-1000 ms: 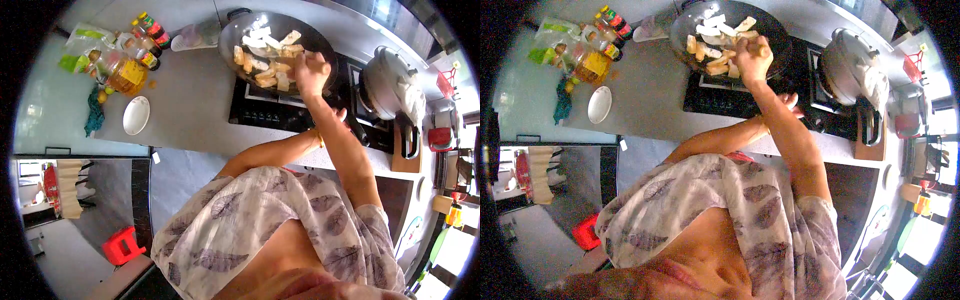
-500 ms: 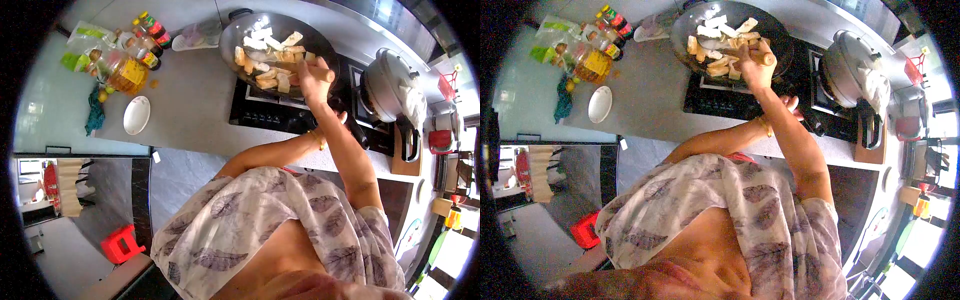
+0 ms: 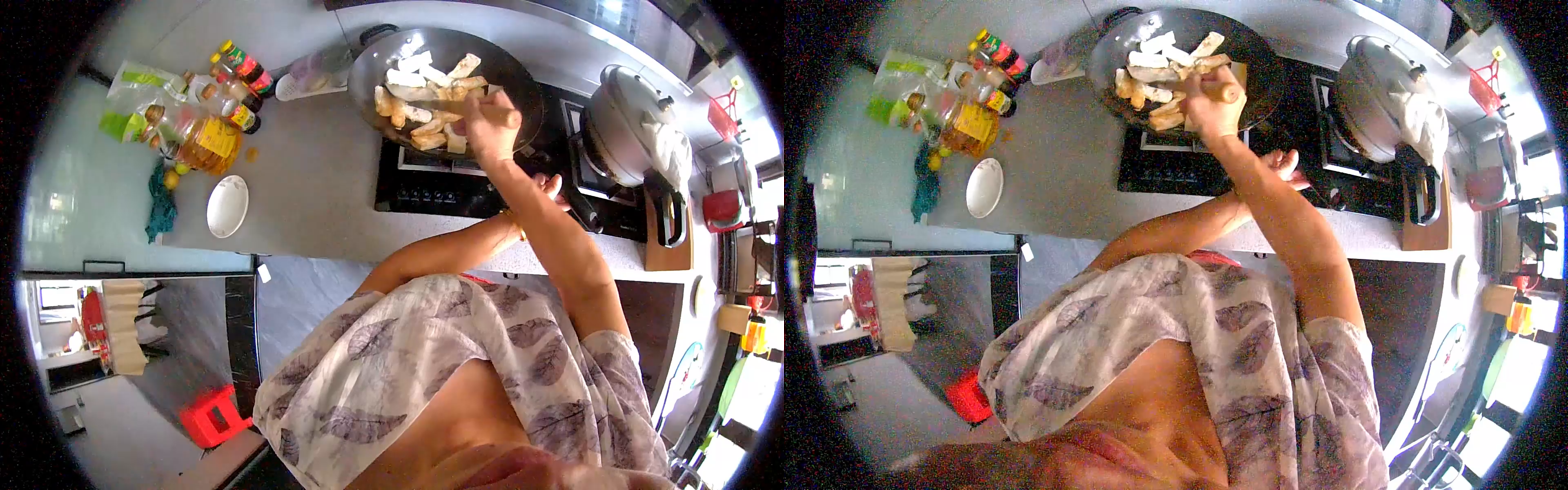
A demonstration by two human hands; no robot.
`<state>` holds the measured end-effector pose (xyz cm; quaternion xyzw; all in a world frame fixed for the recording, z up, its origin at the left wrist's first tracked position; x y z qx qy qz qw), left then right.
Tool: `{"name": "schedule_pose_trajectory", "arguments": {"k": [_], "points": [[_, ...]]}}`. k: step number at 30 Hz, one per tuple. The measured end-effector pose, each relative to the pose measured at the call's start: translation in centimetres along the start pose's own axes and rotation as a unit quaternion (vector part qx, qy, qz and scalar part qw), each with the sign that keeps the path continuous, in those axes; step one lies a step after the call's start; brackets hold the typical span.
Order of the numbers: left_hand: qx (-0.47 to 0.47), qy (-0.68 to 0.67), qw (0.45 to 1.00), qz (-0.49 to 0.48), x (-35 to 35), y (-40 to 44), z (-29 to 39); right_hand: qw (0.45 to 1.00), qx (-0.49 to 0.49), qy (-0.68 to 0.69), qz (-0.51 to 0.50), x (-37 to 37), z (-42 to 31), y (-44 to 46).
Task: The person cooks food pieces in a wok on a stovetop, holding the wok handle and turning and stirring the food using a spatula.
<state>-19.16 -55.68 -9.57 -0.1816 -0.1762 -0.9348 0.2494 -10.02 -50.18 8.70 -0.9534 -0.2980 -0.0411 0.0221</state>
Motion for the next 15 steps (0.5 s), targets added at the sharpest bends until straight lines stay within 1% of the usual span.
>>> {"name": "schedule_pose_trajectory", "arguments": {"k": [1, 2, 3, 4, 5, 6, 8, 9, 10, 11, 12, 13, 15], "points": [[-0.018, -0.033, 0.999, 0.014, 0.2, 0.1, 0.5, 1.0, -0.013, -0.02, 0.005, 0.0, 0.5, -0.1], [-0.056, -0.088, 0.993, 0.057, 0.6, -0.1, 2.1, 0.995, -0.077, -0.057, 0.024, 0.2, 1.0, 0.2], [-0.095, -0.143, 0.98, 0.101, 1.1, -0.4, 3.8, 0.995, -0.074, -0.053, 0.039, 0.3, 1.8, 1.1], [-0.122, -0.147, 0.976, 0.108, 1.4, -0.7, 5.3, 0.995, -0.068, -0.048, 0.054, 0.5, 2.4, 2.0], [-0.124, -0.15, 0.976, 0.103, 1.5, -0.8, 5.9, 0.995, -0.064, -0.042, 0.068, 0.6, 2.6, 2.4], [-0.124, -0.153, 0.976, 0.096, 1.5, -0.8, 6.4, 0.999, 0.02, -0.016, 0.034, 0.8, 0.5, 0.9], [-0.133, -0.172, 0.971, 0.095, 1.7, -1.0, 6.5, 0.998, -0.036, -0.048, 0.037, 0.5, 1.5, 1.4], [-0.123, -0.163, 0.974, 0.102, 1.6, -1.2, 6.3, 0.995, -0.064, -0.065, 0.04, 0.3, 2.1, 1.7], [-0.112, -0.153, 0.976, 0.109, 1.6, -1.1, 6.2, 0.991, -0.073, -0.095, 0.051, 0.0, 1.9, 1.2], [-0.099, -0.144, 0.978, 0.116, 1.5, -0.7, 6.3, 0.995, -0.083, -0.053, 0.028, 0.2, 0.9, 0.2], [-0.106, -0.143, 0.977, 0.117, 1.5, -0.8, 6.1, 0.994, -0.081, -0.064, 0.044, 0.3, 1.8, 0.8], [-0.107, -0.143, 0.978, 0.108, 1.5, -0.9, 5.9, 0.992, -0.078, -0.075, 0.061, 0.6, 2.2, 1.0], [-0.105, -0.135, 0.982, 0.084, 1.1, -0.6, 5.6, 0.988, -0.111, -0.089, 0.065, 1.1, 2.2, 1.8]]}}
Point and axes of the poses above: each hand's wrist, its own y-axis towards the middle knuckle, its own x-axis out of the palm, z = x × y, the point moved 4 cm from there along y, towards the middle knuckle, and after that the axes turned 10 degrees about x, right-handed, at the moved point
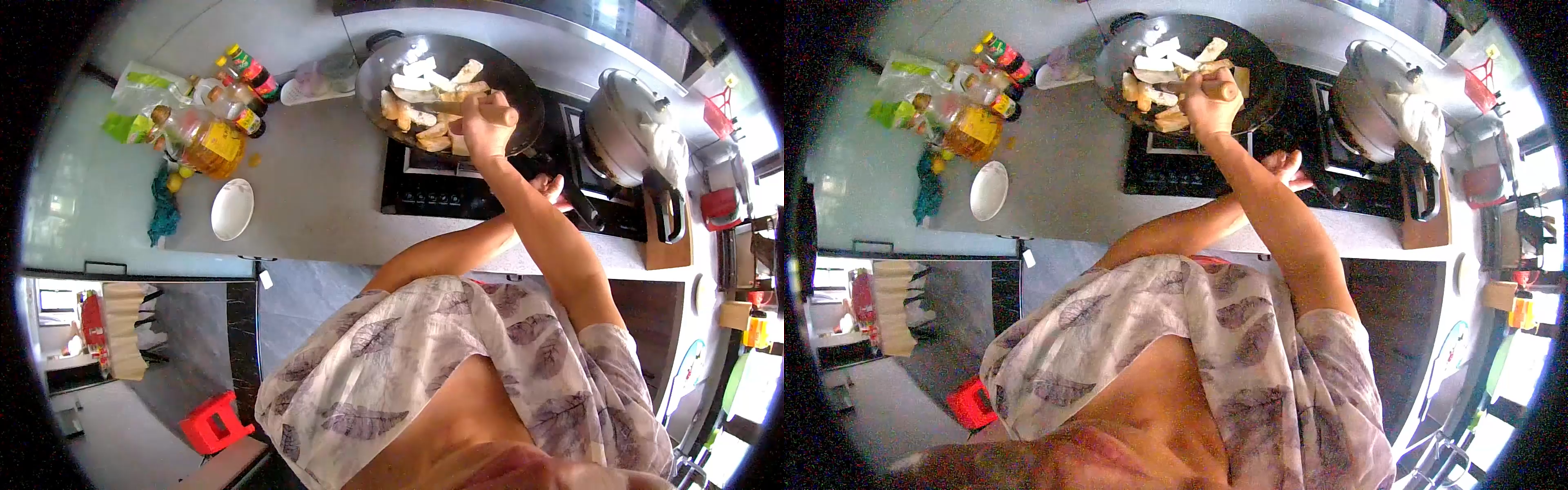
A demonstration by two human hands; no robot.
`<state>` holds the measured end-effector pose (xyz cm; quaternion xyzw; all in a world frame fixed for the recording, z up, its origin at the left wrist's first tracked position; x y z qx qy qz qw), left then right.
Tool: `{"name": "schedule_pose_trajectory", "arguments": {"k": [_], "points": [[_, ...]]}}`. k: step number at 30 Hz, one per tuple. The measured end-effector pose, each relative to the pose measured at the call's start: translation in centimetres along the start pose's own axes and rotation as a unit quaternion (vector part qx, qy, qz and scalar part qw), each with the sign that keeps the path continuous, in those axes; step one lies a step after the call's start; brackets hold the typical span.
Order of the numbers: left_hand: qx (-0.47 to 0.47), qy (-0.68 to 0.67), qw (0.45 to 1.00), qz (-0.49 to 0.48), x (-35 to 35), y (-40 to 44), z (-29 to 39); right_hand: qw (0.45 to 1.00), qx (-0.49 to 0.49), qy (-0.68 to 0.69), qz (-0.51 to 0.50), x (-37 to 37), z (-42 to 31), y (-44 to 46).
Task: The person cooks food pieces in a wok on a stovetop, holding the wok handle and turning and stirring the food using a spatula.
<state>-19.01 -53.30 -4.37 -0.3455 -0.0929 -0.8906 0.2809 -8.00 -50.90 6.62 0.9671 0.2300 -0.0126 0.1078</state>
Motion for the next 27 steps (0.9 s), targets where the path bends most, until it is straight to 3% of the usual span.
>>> {"name": "schedule_pose_trajectory", "arguments": {"k": [4, 5, 6, 8, 11, 17, 18, 19, 20, 22, 24, 27], "points": [[-0.009, -0.037, 0.999, -0.006, -0.5, 0.2, -0.9, 0.999, 0.03, 0.009, -0.036, -1.0, -0.6, -1.4], [-0.009, -0.036, 0.999, 0.009, -0.4, 0.2, -0.7, 0.993, 0.087, 0.045, -0.059, -1.4, -3.0, -2.7], [-0.006, -0.037, 0.999, 0.026, -0.3, 0.3, -0.5, 1.0, -0.007, 0.001, -0.028, -0.7, 0.2, -1.2], [-0.006, -0.061, 0.998, -0.006, 0.3, -0.3, 0.7, 0.998, 0.019, 0.044, 0.028, 0.1, 1.2, -0.6], [-0.025, -0.031, 0.999, -0.012, 0.5, -0.6, 1.3, 0.998, 0.049, 0.044, 0.022, 0.7, 1.6, 0.0], [-0.037, -0.054, 0.998, -0.015, 0.3, -0.2, 0.6, 0.999, 0.015, 0.019, 0.032, -0.1, 2.2, -1.0], [-0.025, -0.053, 0.998, -0.022, 0.3, 0.2, 0.8, 0.999, 0.01, 0.018, 0.033, 0.2, 2.3, -0.6], [-0.016, -0.053, 0.998, -0.026, 0.1, 0.3, 0.4, 0.993, -0.093, -0.048, 0.053, 0.2, 1.6, -0.3], [-0.007, -0.051, 0.998, -0.029, -0.2, 0.2, -0.2, 0.999, -0.046, -0.013, 0.027, 0.6, 2.2, 0.1], [0.123, 0.098, 0.984, -0.08, -0.3, 0.1, 0.6, 0.998, -0.053, -0.026, 0.025, 0.4, 2.2, 0.2], [-0.024, -0.051, 0.998, -0.007, 0.0, -0.5, 0.5, 1.0, -0.003, 0.028, 0.006, 0.2, 3.2, 0.1], [-0.014, -0.034, 0.999, -0.022, -0.5, -0.1, -0.8, 0.997, 0.016, 0.073, -0.024, 0.0, 2.7, -0.5]]}}
Point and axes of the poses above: each hand's wrist, its own y-axis towards the middle knuckle, its own x-axis out of the palm, z = x × y, the point moved 4 cm from there along y, towards the middle knuckle, and after that the axes turned 10 degrees about x, right-handed, at the moved point
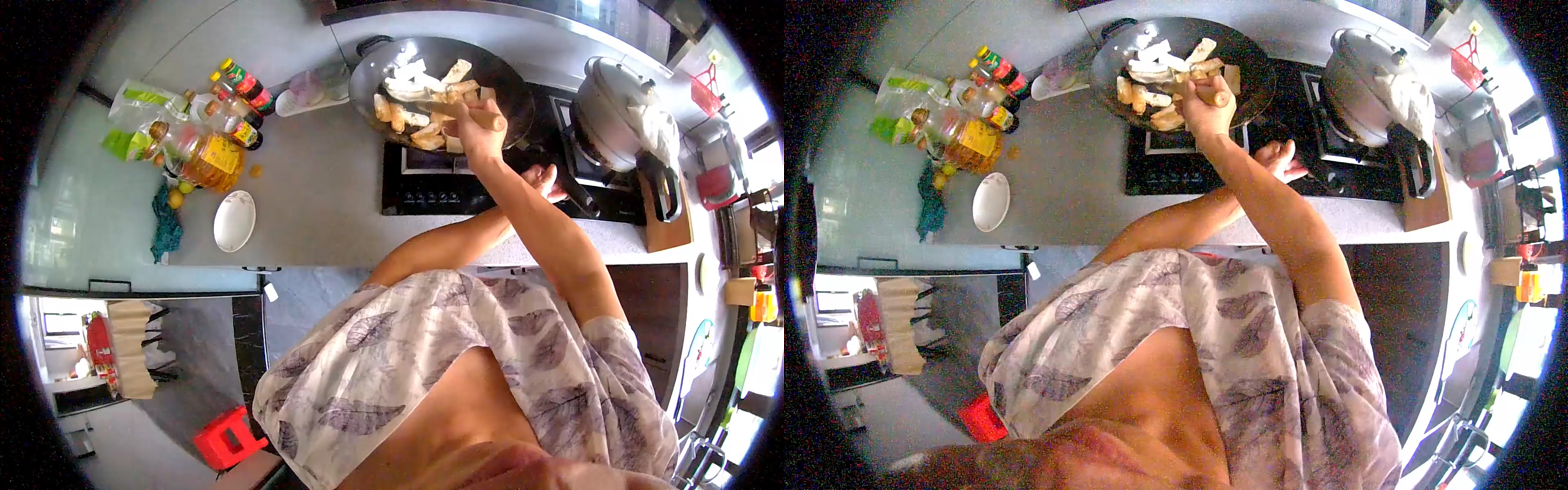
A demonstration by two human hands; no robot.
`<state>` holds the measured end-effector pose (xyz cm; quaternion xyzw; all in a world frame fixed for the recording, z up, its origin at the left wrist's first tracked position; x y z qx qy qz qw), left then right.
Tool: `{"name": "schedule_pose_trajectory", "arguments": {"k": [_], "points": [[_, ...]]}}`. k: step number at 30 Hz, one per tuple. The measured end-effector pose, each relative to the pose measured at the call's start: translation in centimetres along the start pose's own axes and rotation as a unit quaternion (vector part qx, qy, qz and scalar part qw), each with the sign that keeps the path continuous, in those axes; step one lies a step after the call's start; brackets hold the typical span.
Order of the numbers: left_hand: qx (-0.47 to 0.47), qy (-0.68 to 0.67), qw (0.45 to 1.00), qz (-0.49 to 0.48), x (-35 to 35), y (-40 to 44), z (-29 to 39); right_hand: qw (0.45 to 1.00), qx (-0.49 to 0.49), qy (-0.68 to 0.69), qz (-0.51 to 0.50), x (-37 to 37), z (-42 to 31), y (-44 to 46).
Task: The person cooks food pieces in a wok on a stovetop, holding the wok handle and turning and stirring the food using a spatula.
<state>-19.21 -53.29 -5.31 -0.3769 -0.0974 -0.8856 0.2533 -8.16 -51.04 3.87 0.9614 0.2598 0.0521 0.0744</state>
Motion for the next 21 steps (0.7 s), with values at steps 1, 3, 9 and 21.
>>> {"name": "schedule_pose_trajectory", "arguments": {"k": [1, 3, 9, 21], "points": [[0.006, 0.004, 1.0, 0.0, 0.0, 0.3, 0.2, 1.0, -0.003, 0.009, -0.014, 0.2, -0.7, 0.1], [-0.042, -0.045, 0.996, -0.066, -0.3, 0.6, -0.6, 0.993, 0.088, -0.004, -0.078, 0.6, -5.0, -0.1], [-0.076, 0.003, 0.99, -0.122, -0.9, 1.2, -1.7, 0.981, 0.146, 0.102, -0.074, 0.2, -6.5, 0.7], [-0.012, 0.049, 0.999, -0.011, 0.5, -2.0, 2.6, 0.953, 0.145, 0.248, 0.099, 1.6, 0.8, -0.5]]}}
Point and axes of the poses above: each hand's wrist, its own y-axis towards the middle knuckle, its own x-axis out of the palm, z = x × y, the point moved 4 cm from there along y, towards the middle knuckle, and after that the axes turned 10 degrees about x, right-handed, at the moved point
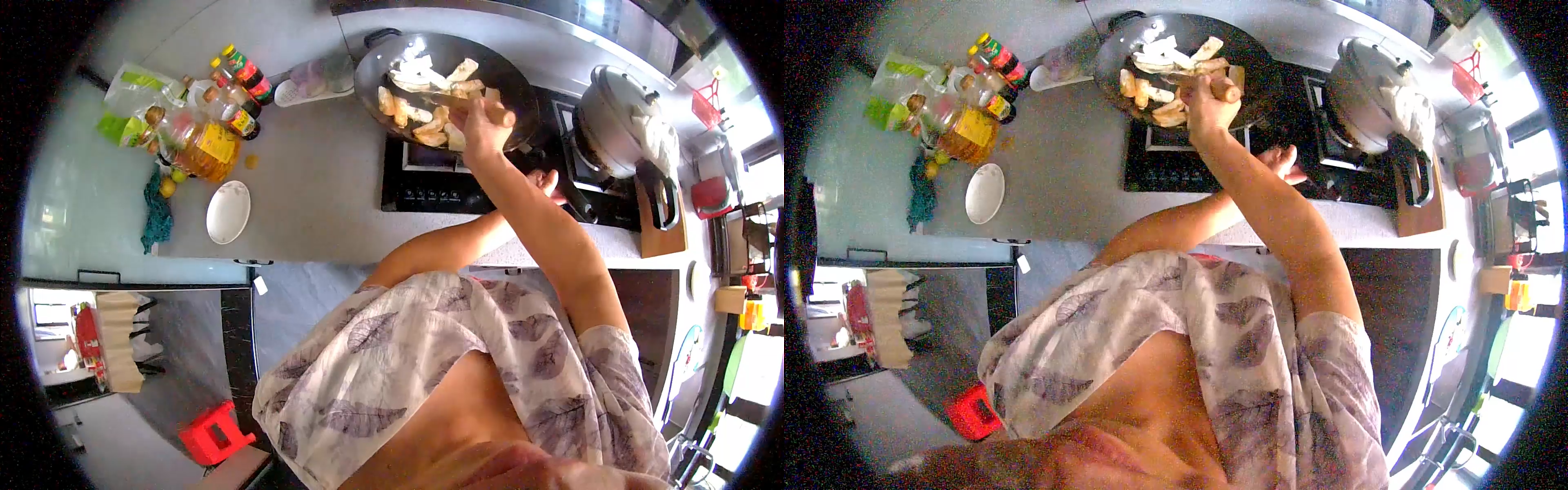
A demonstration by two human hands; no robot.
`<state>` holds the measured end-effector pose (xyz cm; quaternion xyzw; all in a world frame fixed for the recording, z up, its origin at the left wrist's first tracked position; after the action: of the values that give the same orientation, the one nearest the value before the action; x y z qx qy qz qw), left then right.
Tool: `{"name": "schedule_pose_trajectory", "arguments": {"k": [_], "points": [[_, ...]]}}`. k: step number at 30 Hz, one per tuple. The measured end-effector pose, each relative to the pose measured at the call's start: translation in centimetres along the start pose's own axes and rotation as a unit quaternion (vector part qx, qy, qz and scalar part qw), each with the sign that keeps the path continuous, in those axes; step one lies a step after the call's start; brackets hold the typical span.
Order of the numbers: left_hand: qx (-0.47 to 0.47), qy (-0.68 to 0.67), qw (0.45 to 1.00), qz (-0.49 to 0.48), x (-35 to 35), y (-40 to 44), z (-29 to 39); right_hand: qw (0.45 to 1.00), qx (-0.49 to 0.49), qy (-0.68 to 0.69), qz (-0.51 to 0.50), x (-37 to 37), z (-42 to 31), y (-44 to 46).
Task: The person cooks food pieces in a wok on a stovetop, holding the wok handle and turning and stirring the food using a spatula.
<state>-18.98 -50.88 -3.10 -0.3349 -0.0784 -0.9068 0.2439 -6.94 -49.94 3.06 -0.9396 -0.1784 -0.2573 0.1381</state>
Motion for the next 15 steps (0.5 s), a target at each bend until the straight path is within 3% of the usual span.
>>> {"name": "schedule_pose_trajectory", "arguments": {"k": [2, 4, 7, 15], "points": [[0.016, -0.043, 0.999, 0.007, 0.3, 0.3, 0.5, 0.997, 0.077, 0.013, -0.021, 0.6, -1.6, -2.8], [0.022, -0.053, 0.998, -0.014, 0.3, 0.2, 0.6, 0.997, 0.047, -0.05, 0.027, -0.3, -0.8, -1.6], [0.031, -0.026, 0.999, -0.007, 0.2, 0.7, 0.0, 0.996, 0.049, -0.065, -0.031, 0.0, -0.7, -1.4], [0.002, 0.0, 1.0, 0.01, -0.9, 0.6, -0.1, 0.991, 0.102, 0.045, -0.081, -0.2, -0.4, -1.1]]}}
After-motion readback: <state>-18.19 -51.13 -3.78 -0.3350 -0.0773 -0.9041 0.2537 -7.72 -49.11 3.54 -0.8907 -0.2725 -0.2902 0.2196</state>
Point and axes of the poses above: each hand's wrist, its own y-axis towards the middle knuckle, its own x-axis out of the palm, z = x × y, the point moved 4 cm from there along y, towards the middle knuckle, and after that the axes turned 10 degrees about x, right-handed, at the moved point
